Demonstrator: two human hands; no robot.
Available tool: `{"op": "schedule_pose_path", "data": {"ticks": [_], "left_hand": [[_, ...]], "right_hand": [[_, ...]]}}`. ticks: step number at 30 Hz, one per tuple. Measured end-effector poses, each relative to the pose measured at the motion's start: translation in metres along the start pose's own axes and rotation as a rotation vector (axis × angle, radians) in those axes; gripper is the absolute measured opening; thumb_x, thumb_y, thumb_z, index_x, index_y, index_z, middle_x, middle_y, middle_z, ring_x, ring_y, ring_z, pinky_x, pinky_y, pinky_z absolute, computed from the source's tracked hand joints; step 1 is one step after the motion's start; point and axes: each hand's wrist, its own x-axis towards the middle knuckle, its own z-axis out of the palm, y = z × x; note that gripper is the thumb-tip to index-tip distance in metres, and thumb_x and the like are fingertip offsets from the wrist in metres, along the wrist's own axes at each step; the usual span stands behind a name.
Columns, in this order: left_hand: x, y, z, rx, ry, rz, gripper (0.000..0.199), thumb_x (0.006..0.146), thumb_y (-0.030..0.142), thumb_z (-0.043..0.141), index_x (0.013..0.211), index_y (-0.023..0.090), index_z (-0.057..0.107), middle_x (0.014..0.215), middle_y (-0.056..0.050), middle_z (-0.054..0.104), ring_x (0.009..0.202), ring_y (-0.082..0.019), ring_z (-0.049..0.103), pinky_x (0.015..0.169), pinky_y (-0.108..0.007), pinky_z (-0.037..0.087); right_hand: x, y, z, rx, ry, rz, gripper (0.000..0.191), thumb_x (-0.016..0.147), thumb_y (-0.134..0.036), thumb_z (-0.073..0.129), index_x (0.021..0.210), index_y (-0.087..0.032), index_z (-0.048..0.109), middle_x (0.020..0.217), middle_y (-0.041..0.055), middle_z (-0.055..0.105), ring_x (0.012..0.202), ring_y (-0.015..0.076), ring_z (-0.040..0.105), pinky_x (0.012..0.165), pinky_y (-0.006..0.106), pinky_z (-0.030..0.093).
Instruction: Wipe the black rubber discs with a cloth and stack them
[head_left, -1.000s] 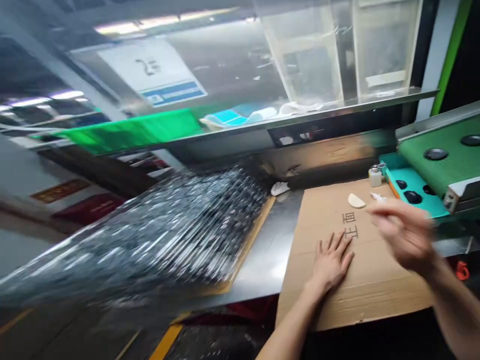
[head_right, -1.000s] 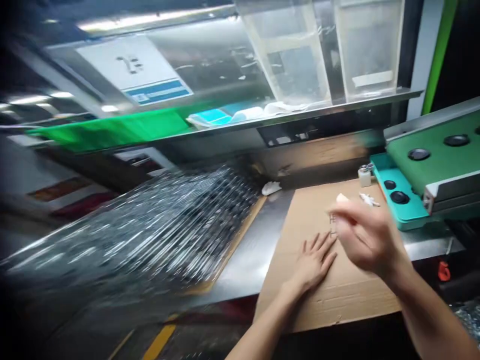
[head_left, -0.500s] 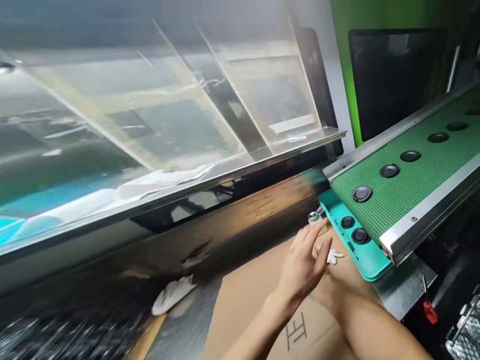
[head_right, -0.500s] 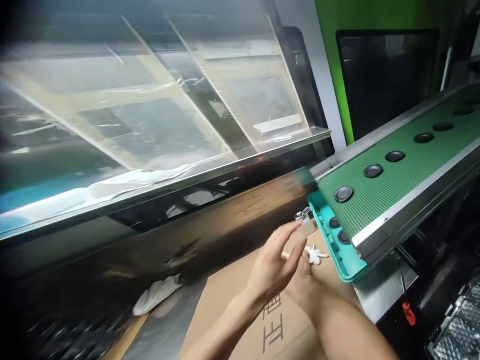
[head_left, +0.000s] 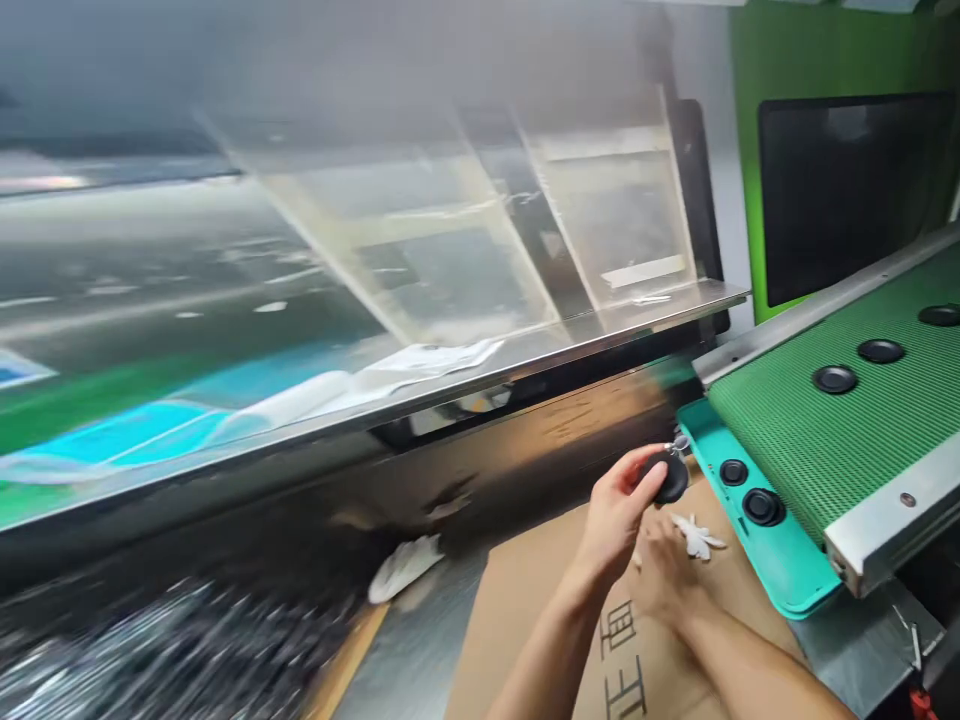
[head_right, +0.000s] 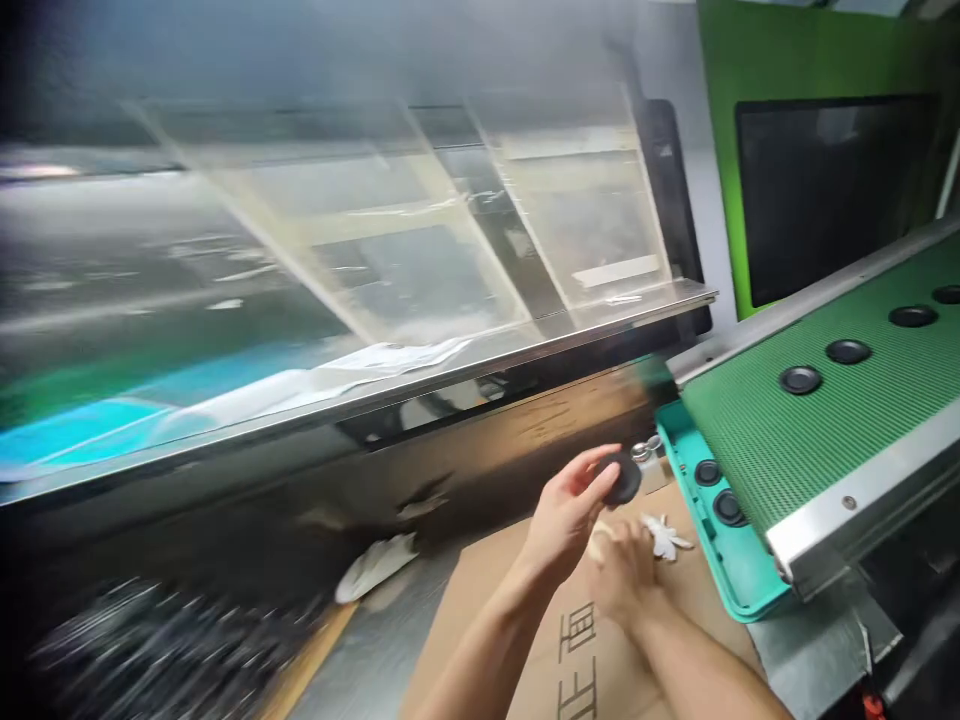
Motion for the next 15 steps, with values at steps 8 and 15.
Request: {"op": "schedule_pose_path", "data": {"ticks": [8,15], "left_hand": [[-0.073,-0.113,-0.144,-0.372,0.482,-0.339,0.053,0.059,0.033,0.091,0.105,0.013,0.074,0.084,-0.004,0.071,0.06,-0.008,0.057,0.05,-0.019,0.036],[-0.081,-0.11,-0.126,-0.729,0.367,-0.302,0.048,0.079,0.055,0.073,0.097,0.01,0.072,0.087,-0.01,0.073,0.083,-0.02,0.069,0.077,-0.029,0.053]], "right_hand": [[-0.008,-0.014,0.023,0.311,0.142,-0.277,0.035,0.095,-0.034,0.057,0.128,-0.026,0.064,0.121,0.0096,0.063,0.11,0.0242,0.056,0.095,0.038,0.048],[-0.044,-0.04,0.037,0.162,0.002,-0.465,0.043,0.099,-0.023,0.048,0.142,-0.024,0.053,0.133,0.0141,0.054,0.112,0.0249,0.053,0.093,0.041,0.052]]}}
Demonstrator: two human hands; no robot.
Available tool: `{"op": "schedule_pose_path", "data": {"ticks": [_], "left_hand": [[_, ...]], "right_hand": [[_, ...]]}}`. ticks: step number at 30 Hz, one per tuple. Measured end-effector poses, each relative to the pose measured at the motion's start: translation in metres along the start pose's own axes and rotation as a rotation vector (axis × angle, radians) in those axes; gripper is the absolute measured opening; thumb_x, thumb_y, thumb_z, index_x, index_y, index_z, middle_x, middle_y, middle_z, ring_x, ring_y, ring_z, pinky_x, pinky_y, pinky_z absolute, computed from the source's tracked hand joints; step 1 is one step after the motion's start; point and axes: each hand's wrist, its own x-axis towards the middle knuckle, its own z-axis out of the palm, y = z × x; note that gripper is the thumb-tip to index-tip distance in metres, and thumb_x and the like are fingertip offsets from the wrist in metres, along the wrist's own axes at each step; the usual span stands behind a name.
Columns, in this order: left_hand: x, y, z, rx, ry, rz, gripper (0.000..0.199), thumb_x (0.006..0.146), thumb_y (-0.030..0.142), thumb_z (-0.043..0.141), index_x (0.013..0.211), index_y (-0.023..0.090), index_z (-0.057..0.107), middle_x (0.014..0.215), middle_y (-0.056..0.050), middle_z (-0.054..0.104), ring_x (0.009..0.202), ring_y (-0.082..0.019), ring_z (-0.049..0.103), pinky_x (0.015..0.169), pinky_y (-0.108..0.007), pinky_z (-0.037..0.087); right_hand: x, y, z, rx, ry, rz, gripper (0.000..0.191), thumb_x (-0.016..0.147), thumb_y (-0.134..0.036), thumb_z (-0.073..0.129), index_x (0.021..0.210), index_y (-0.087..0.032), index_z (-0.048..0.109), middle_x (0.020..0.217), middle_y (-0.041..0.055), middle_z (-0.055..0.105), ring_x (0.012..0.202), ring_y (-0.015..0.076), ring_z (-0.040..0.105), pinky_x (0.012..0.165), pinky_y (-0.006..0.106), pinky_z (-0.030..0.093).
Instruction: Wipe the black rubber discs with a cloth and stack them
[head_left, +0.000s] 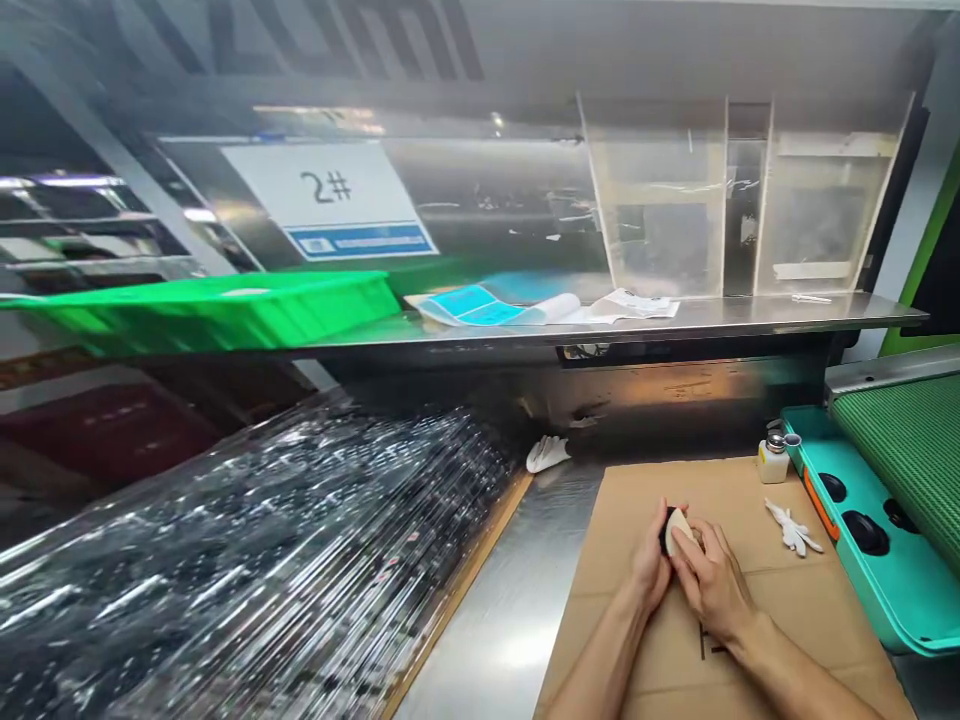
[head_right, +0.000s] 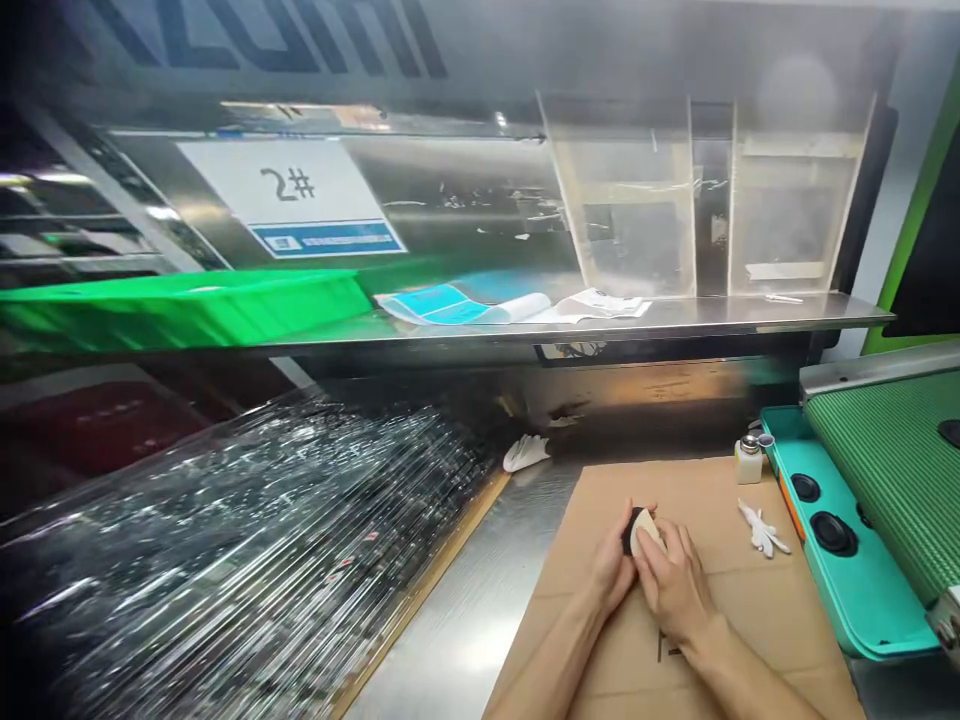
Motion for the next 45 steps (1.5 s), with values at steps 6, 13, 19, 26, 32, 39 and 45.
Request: {"op": "schedule_pose_path", "data": {"ticks": [6,13,19,26,32,39,45], "left_hand": [[0.007,0.001,-0.006,-0.254,-0.075,-0.112,0.045,0.098,0.047,0.046,0.108,0.01,0.069,0.108,-0.016,0.073,0.108,-0.025,0.068,0.102,-0.037,0.049],[0.014,0.006,-0.013,-0.311,-0.061,-0.24,0.045,0.099,0.045,0.044,0.116,0.009,0.066,0.119,-0.019,0.07,0.117,-0.029,0.065,0.108,-0.043,0.046],[0.015,0.007,-0.009,-0.266,-0.042,-0.214,0.042,0.099,0.043,0.045,0.116,0.011,0.066,0.117,-0.017,0.072,0.116,-0.028,0.066,0.108,-0.04,0.046],[0.018,0.006,-0.011,-0.197,-0.12,-0.193,0.046,0.099,0.046,0.045,0.119,0.01,0.066,0.123,-0.018,0.069,0.123,-0.029,0.061,0.109,-0.045,0.045],[0.016,0.002,-0.007,-0.157,-0.056,-0.167,0.041,0.097,0.044,0.052,0.112,0.009,0.069,0.117,-0.018,0.072,0.118,-0.029,0.064,0.106,-0.042,0.048],[0.014,0.001,-0.005,-0.231,-0.03,-0.112,0.042,0.099,0.044,0.046,0.119,0.013,0.067,0.126,-0.015,0.068,0.125,-0.026,0.06,0.112,-0.038,0.042],[0.014,0.002,-0.006,-0.168,-0.031,-0.128,0.041,0.099,0.044,0.047,0.12,0.013,0.066,0.13,-0.015,0.066,0.122,-0.026,0.061,0.11,-0.04,0.043]], "right_hand": [[0.035,0.0,0.007,-0.114,0.033,0.059,0.039,0.101,-0.025,0.044,0.136,-0.021,0.059,0.128,0.0152,0.057,0.109,0.0253,0.055,0.092,0.04,0.051],[0.04,-0.018,0.018,-0.201,0.015,0.094,0.038,0.102,-0.03,0.041,0.133,-0.023,0.062,0.124,0.0136,0.058,0.103,0.0246,0.054,0.086,0.036,0.049],[0.046,-0.019,0.015,-0.25,0.016,0.201,0.034,0.1,-0.028,0.044,0.126,-0.025,0.066,0.118,0.0124,0.06,0.101,0.0243,0.054,0.085,0.035,0.049],[0.052,0.003,0.008,-0.05,0.074,0.386,0.047,0.092,-0.029,0.055,0.137,-0.02,0.053,0.117,0.0126,0.06,0.107,0.0267,0.057,0.092,0.04,0.049],[0.038,0.005,0.003,0.01,0.05,0.349,0.043,0.091,-0.024,0.051,0.134,-0.025,0.054,0.116,0.0109,0.061,0.109,0.0262,0.058,0.094,0.04,0.051],[0.052,-0.008,0.008,0.031,-0.014,0.386,0.041,0.095,-0.024,0.04,0.133,-0.017,0.053,0.123,0.0155,0.061,0.111,0.0255,0.06,0.092,0.038,0.051],[0.047,-0.002,-0.011,0.251,-0.178,0.444,0.026,0.092,-0.032,0.052,0.112,-0.022,0.066,0.094,0.0041,0.073,0.083,0.0189,0.068,0.075,0.026,0.05]]}}
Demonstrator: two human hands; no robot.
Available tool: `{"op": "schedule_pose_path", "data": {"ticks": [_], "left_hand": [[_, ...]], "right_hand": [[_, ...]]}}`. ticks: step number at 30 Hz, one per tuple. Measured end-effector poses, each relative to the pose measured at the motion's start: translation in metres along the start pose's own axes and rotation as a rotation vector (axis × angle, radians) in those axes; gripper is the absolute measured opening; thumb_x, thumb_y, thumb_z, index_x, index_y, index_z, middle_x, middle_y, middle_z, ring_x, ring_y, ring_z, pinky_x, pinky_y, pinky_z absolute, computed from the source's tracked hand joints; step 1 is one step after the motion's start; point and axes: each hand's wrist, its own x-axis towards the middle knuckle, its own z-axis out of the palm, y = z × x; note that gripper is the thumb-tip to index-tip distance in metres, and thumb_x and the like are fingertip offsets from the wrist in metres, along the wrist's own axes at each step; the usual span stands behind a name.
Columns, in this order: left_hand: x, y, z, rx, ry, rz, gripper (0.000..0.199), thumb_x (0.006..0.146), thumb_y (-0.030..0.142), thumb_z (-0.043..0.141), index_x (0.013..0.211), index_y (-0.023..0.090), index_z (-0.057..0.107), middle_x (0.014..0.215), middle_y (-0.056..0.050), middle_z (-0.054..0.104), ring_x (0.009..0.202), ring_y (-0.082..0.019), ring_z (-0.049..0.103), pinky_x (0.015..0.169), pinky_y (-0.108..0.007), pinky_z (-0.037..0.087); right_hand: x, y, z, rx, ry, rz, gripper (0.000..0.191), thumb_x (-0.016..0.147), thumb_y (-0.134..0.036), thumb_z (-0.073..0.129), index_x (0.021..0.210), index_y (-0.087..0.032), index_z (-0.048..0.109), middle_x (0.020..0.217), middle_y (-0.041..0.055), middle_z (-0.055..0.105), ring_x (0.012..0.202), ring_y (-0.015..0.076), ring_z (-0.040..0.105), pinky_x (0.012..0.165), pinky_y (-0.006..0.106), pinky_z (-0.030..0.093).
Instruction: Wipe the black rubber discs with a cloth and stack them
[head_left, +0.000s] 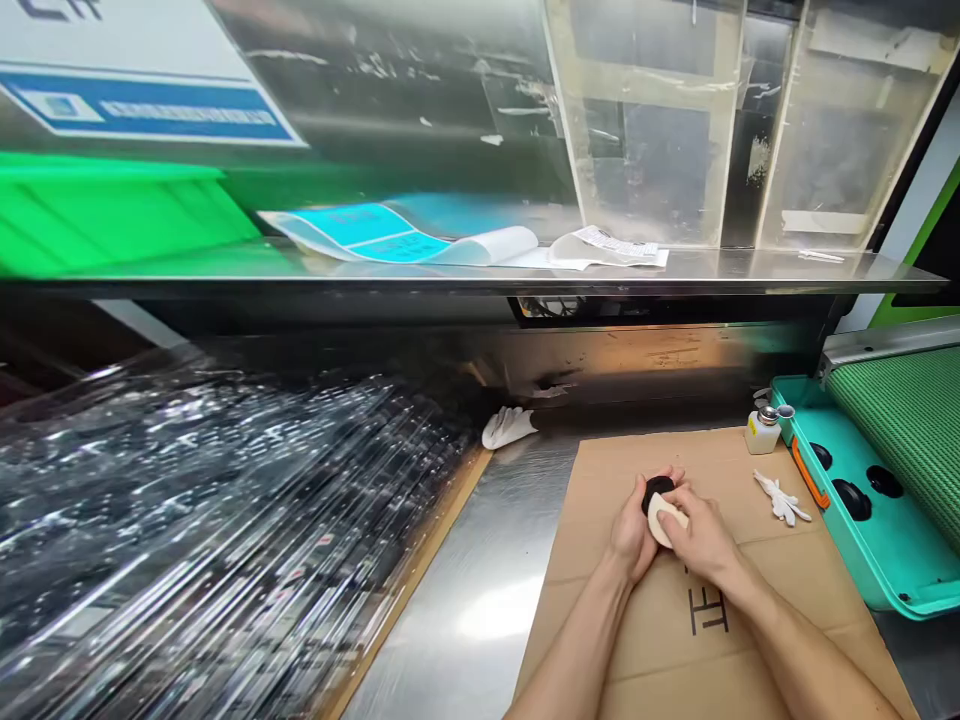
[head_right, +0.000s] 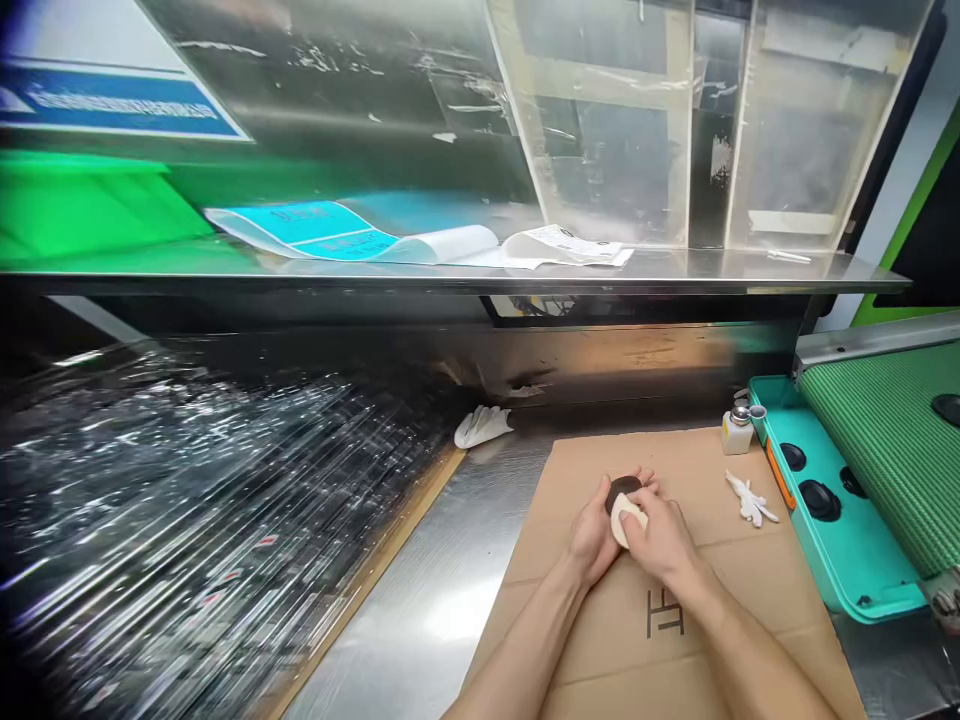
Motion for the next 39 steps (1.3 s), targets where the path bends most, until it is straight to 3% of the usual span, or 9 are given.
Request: {"op": "schedule_pose_path", "data": {"ticks": [4,9,14,17,21,25,27,35,39], "left_hand": [[-0.001,-0.001,0.0,0.047,-0.02,-0.023,0.041,0.099,0.043,0.046,0.113,0.011,0.068,0.119,-0.016,0.07,0.117,-0.027,0.064,0.107,-0.04,0.046],[-0.003,0.002,-0.002,0.059,0.058,-0.078,0.039,0.098,0.042,0.047,0.106,0.01,0.07,0.114,-0.017,0.072,0.113,-0.028,0.066,0.103,-0.043,0.051],[-0.001,-0.001,-0.003,0.064,0.067,-0.011,0.036,0.099,0.036,0.048,0.104,0.008,0.07,0.116,-0.019,0.071,0.113,-0.027,0.066,0.102,-0.043,0.052],[0.001,-0.002,-0.005,0.04,0.057,-0.068,0.039,0.1,0.039,0.045,0.106,0.009,0.07,0.116,-0.019,0.072,0.113,-0.027,0.067,0.103,-0.042,0.052],[0.002,0.0,-0.007,0.029,0.087,-0.075,0.04,0.101,0.039,0.042,0.109,0.009,0.068,0.117,-0.018,0.071,0.115,-0.027,0.066,0.103,-0.045,0.052],[0.002,0.001,-0.008,-0.002,0.03,-0.105,0.044,0.101,0.041,0.041,0.116,0.009,0.067,0.123,-0.02,0.069,0.12,-0.029,0.063,0.107,-0.047,0.048],[0.001,0.002,-0.008,0.003,0.018,-0.092,0.043,0.101,0.04,0.041,0.118,0.01,0.067,0.124,-0.019,0.069,0.122,-0.029,0.062,0.108,-0.047,0.047],[-0.004,0.003,-0.005,0.087,0.065,-0.073,0.036,0.1,0.037,0.046,0.106,0.01,0.068,0.117,-0.017,0.072,0.117,-0.027,0.065,0.105,-0.043,0.05],[-0.007,0.0,-0.003,0.157,0.059,-0.104,0.039,0.1,0.04,0.047,0.102,0.008,0.069,0.112,-0.019,0.073,0.111,-0.028,0.068,0.099,-0.042,0.054]], "right_hand": [[0.005,0.0,-0.003,0.178,0.072,0.023,0.022,0.088,-0.03,0.055,0.102,-0.021,0.07,0.095,0.0019,0.073,0.081,0.0158,0.067,0.074,0.024,0.05],[0.014,0.006,-0.013,0.106,-0.175,0.037,0.015,0.08,-0.025,0.062,0.086,-0.022,0.075,0.084,-0.0004,0.073,0.072,0.0148,0.065,0.064,0.021,0.045],[0.007,0.008,-0.013,-0.233,0.148,0.063,0.03,0.095,-0.03,0.047,0.115,-0.024,0.069,0.099,0.0056,0.075,0.085,0.0192,0.068,0.073,0.025,0.046],[0.003,0.001,-0.002,-0.392,0.075,-0.027,0.034,0.097,-0.036,0.047,0.127,-0.029,0.063,0.101,0.0061,0.075,0.085,0.0204,0.069,0.073,0.026,0.046],[0.003,-0.006,0.009,-0.591,0.085,0.139,0.043,0.102,-0.045,0.039,0.14,-0.033,0.055,0.09,0.0086,0.075,0.074,0.0219,0.069,0.068,0.029,0.046],[0.003,-0.007,0.019,-0.61,0.085,0.088,0.045,0.101,-0.048,0.041,0.142,-0.035,0.053,0.088,0.0099,0.074,0.071,0.0219,0.068,0.07,0.031,0.047],[0.003,-0.006,0.021,-0.572,0.116,0.159,0.045,0.101,-0.047,0.039,0.142,-0.033,0.054,0.086,0.0101,0.074,0.069,0.0213,0.068,0.071,0.031,0.048],[0.004,-0.009,0.008,-0.506,0.088,0.194,0.046,0.1,-0.048,0.04,0.141,-0.034,0.055,0.092,0.0088,0.075,0.077,0.0238,0.069,0.071,0.031,0.047],[0.011,-0.007,-0.003,-0.48,0.045,0.118,0.043,0.098,-0.051,0.044,0.137,-0.038,0.059,0.096,0.007,0.076,0.083,0.0243,0.069,0.074,0.032,0.047]]}}
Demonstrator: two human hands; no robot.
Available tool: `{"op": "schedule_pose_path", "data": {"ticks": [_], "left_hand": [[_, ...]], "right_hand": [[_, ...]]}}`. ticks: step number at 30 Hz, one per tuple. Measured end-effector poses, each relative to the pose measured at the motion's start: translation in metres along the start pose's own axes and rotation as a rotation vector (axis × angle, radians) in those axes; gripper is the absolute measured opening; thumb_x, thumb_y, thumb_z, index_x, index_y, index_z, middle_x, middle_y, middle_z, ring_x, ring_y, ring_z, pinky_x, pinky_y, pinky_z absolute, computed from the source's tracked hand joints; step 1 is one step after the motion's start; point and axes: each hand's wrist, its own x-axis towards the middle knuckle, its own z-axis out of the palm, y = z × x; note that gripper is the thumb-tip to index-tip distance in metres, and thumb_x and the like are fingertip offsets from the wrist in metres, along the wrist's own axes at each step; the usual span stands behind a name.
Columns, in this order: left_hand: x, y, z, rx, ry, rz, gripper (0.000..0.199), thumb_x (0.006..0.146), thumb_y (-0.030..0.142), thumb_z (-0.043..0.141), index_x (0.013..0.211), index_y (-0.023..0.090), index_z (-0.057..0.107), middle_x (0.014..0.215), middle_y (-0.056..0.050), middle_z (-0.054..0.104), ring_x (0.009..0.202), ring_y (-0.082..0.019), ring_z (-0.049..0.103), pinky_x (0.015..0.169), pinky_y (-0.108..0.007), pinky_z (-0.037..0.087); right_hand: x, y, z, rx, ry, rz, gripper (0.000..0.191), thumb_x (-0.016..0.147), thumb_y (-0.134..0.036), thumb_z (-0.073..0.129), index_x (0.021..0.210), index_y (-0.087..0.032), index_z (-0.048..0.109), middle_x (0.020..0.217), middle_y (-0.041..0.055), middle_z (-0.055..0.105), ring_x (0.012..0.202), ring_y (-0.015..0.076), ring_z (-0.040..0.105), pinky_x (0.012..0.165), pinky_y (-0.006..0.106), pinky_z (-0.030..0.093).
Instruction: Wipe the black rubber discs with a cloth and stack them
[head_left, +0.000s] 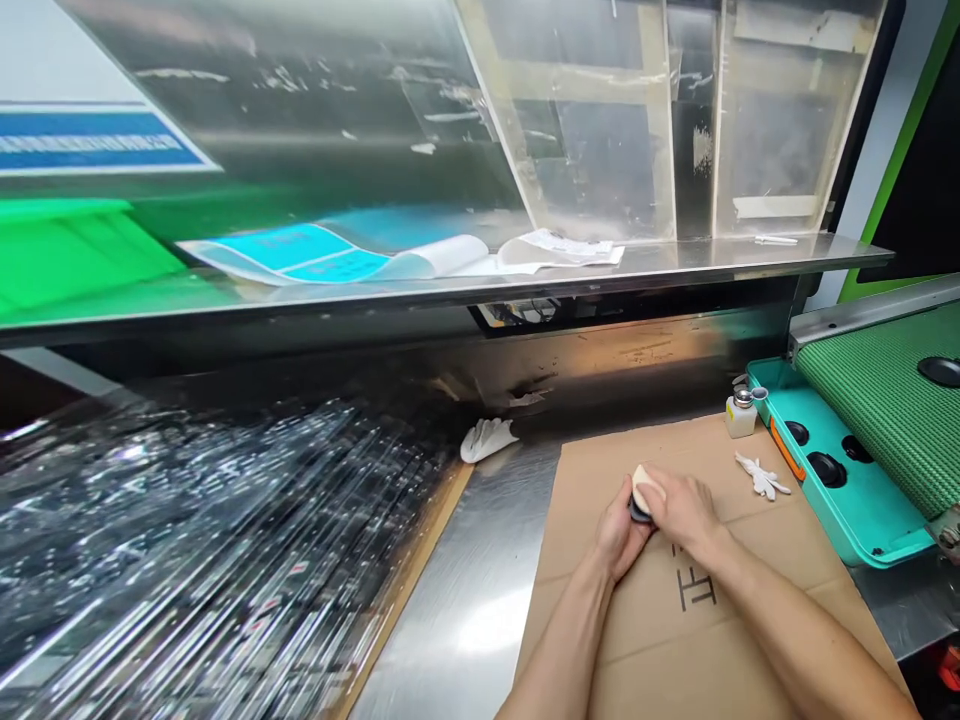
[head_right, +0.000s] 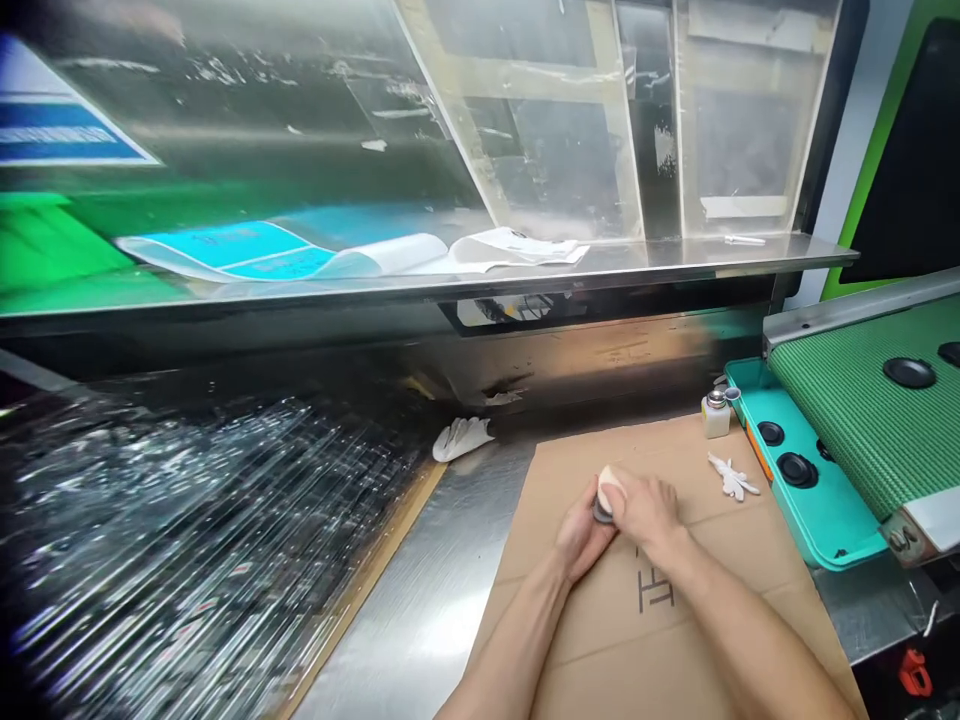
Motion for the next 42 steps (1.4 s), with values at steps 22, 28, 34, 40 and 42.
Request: {"op": "schedule_pose_path", "data": {"ticks": [22,28,34,40,42], "left_hand": [[0.002,0.005,-0.002,0.011,-0.017,0.094,0.038,0.098,0.041,0.05,0.11,0.01,0.068,0.107,-0.015,0.073,0.104,-0.026,0.069,0.098,-0.041,0.053],[0.004,0.006,-0.004,-0.022,-0.007,0.081,0.037,0.1,0.038,0.047,0.11,0.01,0.068,0.109,-0.017,0.073,0.107,-0.027,0.068,0.098,-0.045,0.054],[0.009,0.007,-0.006,-0.096,-0.014,0.032,0.04,0.102,0.037,0.042,0.104,0.008,0.068,0.114,-0.019,0.071,0.11,-0.027,0.068,0.099,-0.045,0.054],[0.008,0.008,-0.006,-0.099,-0.016,0.026,0.037,0.101,0.035,0.043,0.108,0.007,0.066,0.115,-0.02,0.071,0.109,-0.026,0.068,0.097,-0.041,0.055],[0.007,0.011,-0.006,-0.115,-0.022,0.021,0.036,0.101,0.035,0.043,0.11,0.007,0.064,0.12,-0.021,0.069,0.111,-0.028,0.068,0.095,-0.044,0.056]], "right_hand": [[0.003,0.022,0.008,0.795,-0.095,-0.02,0.025,0.083,-0.034,0.062,0.098,-0.019,0.077,0.099,0.0036,0.076,0.088,0.019,0.069,0.08,0.027,0.052],[0.006,0.03,-0.002,0.607,-0.146,-0.036,0.023,0.083,-0.031,0.062,0.098,-0.021,0.078,0.097,0.0032,0.077,0.089,0.0194,0.069,0.08,0.027,0.051],[-0.004,0.009,-0.005,0.248,-0.074,-0.07,0.035,0.095,-0.046,0.05,0.123,-0.035,0.069,0.104,0.0012,0.076,0.092,0.021,0.07,0.08,0.028,0.05],[0.003,0.006,0.006,0.049,0.008,0.009,0.042,0.099,-0.051,0.04,0.135,-0.04,0.06,0.101,0.0043,0.077,0.087,0.0233,0.071,0.076,0.03,0.05],[0.011,0.019,0.005,0.085,0.077,0.141,0.043,0.1,-0.05,0.039,0.136,-0.037,0.06,0.104,0.0052,0.076,0.09,0.0231,0.071,0.078,0.031,0.051]]}}
